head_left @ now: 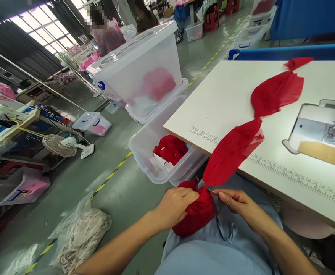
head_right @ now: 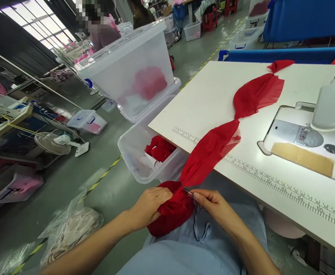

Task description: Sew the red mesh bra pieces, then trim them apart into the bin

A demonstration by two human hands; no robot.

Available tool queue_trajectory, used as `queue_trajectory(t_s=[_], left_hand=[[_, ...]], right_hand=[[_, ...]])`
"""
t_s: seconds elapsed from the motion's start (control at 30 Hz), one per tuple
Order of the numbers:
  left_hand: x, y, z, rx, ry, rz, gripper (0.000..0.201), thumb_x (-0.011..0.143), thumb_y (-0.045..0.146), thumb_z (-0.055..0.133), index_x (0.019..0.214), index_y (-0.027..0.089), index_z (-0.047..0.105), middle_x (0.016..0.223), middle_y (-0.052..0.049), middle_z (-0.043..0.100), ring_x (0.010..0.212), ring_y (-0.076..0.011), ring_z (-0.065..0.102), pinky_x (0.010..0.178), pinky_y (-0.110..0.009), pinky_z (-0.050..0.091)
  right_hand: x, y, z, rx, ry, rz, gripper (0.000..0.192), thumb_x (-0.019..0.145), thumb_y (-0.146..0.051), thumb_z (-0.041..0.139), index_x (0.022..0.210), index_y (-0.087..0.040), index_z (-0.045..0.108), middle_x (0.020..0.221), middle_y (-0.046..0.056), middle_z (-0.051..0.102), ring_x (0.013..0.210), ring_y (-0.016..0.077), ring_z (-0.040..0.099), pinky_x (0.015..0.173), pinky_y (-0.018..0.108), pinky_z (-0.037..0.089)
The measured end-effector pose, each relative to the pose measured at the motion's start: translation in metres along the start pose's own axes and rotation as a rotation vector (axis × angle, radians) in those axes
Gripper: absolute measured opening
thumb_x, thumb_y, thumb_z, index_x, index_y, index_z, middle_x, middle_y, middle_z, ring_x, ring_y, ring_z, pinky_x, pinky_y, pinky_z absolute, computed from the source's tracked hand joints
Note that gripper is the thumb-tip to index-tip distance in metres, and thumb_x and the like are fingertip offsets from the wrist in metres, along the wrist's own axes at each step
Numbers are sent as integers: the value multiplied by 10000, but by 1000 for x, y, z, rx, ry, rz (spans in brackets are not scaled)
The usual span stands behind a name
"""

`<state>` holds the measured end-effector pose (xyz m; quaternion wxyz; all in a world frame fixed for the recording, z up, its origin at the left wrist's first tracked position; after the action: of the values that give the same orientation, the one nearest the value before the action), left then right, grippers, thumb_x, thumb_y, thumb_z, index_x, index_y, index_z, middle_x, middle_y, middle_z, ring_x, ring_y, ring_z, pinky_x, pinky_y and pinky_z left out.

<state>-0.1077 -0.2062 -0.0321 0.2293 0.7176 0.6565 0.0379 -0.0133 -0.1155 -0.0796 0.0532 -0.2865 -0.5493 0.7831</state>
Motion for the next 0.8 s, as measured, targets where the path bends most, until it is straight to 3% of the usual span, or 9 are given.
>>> queue_trajectory(t_s=[0.17, 0.3, 0.4, 0.5, 0.67, 0.8], left_hand=[[0, 2, 0, 32, -32, -6, 491, 556, -16, 431, 996, 195, 493, 885, -41, 659, 773, -191, 581, 662, -287, 374], [0, 1, 10, 59, -97, -37, 517, 559, -22, 436, 1023, 199, 489, 922, -38, 670, 801, -190, 598, 673, -283, 380], [3, 2, 10, 91, -142, -50, 447, 615, -25, 437, 998, 201, 483, 918, -36, 671, 811, -193, 607, 663, -285, 377], [11, 15, -8, 69, -204, 5, 361, 704, 22, 487, 1008, 214, 458, 901, -14, 670, 793, -190, 617, 611, -278, 354], [35, 65, -58, 143, -371, 279, 239, 880, 159, 569, 1073, 241, 454, 859, 22, 685, 741, -182, 641, 507, -271, 294], [48, 89, -63, 324, -480, 418, 204, 909, 216, 590, 1092, 234, 502, 731, 29, 670, 599, -180, 604, 427, -293, 217]], right_hand=[[1, -3, 6, 3, -9, 6, 522, 705, -731, 677, 860, -252, 811, 582, -8, 561, 557, 128, 380, 558, 258, 371], [6, -5, 14, 24, -50, -42, 514, 760, -703, 646, 734, -202, 754, 578, -22, 533, 560, 119, 384, 583, 254, 385], [10, -2, 12, 43, -24, -92, 516, 775, -677, 647, 645, -180, 689, 608, -11, 571, 602, 135, 463, 614, 260, 412], [10, 7, 3, 18, 19, -115, 500, 760, -681, 657, 727, -191, 749, 700, 26, 687, 701, 198, 594, 706, 307, 484], [-1, 11, -27, -66, 154, -153, 530, 737, -723, 645, 848, -234, 816, 820, 86, 768, 877, 299, 676, 817, 408, 537], [-16, 0, -35, -63, 193, -175, 533, 737, -737, 637, 841, -248, 823, 746, 67, 745, 784, 265, 658, 766, 379, 543]])
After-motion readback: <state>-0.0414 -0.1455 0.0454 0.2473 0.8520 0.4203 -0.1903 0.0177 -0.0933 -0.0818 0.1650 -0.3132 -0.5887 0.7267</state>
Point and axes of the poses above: each hand's wrist, its own x-axis towards the middle knuckle, its own z-axis out of the palm, y = z × x, the point moved 10 cm from there along x, towards the middle knuckle
